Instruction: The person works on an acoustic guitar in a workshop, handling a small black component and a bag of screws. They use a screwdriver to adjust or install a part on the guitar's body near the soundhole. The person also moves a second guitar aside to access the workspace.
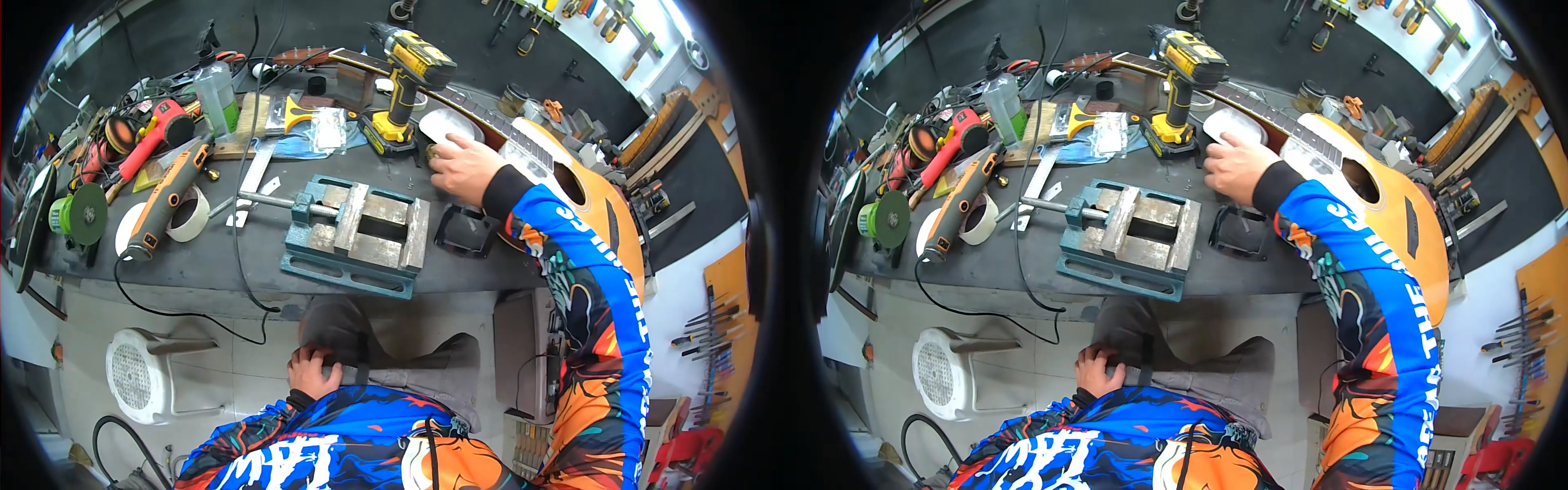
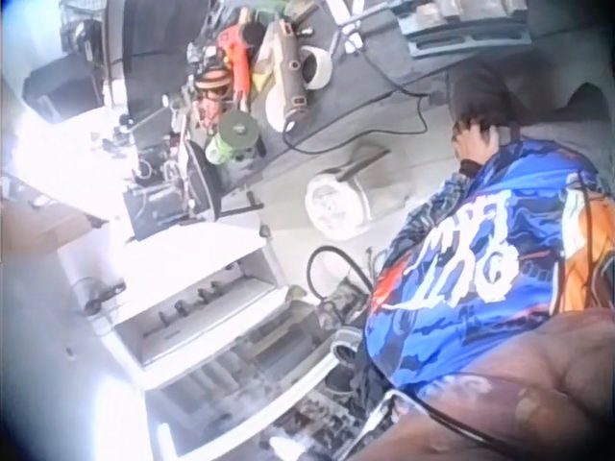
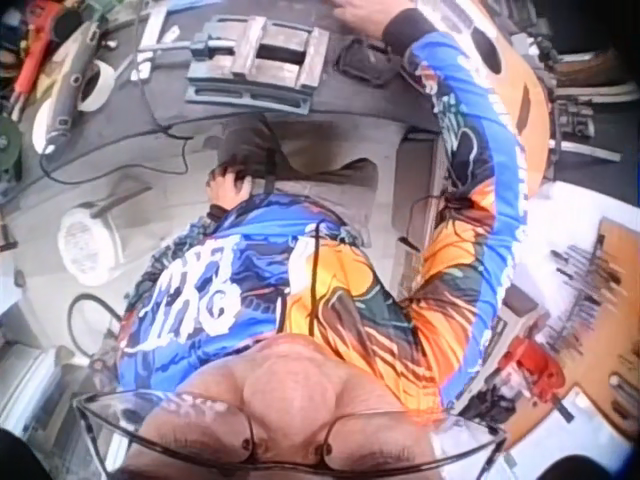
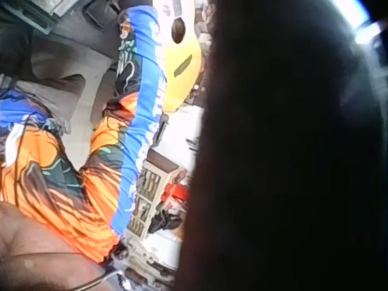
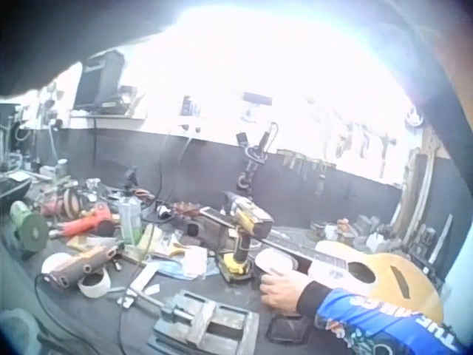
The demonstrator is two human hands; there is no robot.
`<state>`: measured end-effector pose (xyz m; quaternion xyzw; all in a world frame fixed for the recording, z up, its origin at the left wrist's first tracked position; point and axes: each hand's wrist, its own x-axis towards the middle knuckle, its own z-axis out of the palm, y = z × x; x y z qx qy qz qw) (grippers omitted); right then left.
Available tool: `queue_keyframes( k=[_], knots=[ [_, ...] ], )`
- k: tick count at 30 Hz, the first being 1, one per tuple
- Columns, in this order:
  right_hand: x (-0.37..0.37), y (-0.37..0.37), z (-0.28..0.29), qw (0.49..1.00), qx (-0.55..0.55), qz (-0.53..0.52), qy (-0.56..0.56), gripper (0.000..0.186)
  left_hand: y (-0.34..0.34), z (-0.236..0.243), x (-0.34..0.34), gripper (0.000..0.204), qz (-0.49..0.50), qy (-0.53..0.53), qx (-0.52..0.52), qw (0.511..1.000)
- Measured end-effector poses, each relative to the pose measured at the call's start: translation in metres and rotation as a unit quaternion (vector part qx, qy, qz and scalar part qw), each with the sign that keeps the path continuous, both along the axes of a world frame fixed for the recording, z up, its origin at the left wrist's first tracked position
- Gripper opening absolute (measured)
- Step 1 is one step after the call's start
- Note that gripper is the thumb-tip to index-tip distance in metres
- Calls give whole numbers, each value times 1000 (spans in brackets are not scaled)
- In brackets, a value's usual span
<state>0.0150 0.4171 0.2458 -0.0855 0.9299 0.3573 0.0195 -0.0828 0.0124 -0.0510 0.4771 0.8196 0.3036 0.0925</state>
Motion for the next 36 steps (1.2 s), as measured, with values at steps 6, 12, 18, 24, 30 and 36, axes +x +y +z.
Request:
queue_keyframes(
  k=[6, 12, 18, 24, 30, 36],
  knots=[
    [1, 6, 11, 997, 11, -16, 69, 7, 5, 13, -3, 35, 9, -10, -57, 998],
    [-10, -6, 7, 991, 72, -43, 105, 10, 0, 10, -10, 37, 7, -48, -43, 998],
    [-8, 15, 0, 981, 38, -69, 180, 11, 5, 15, -9, 39, 3, -63, -50, 997],
    [-12, 17, 6, 972, -25, -164, 166, 6, 5, 18, -9, 39, 13, -84, -69, 994],
    [-7, 28, 9, 921, -262, -217, 191, 19, 8, 19, -9, 36, 0, -39, -64, 997],
    [-23, 7, 34, 919, -268, -214, 194, 20, 6, 21, -12, 36, -5, -61, -65, 996]
  ],
)
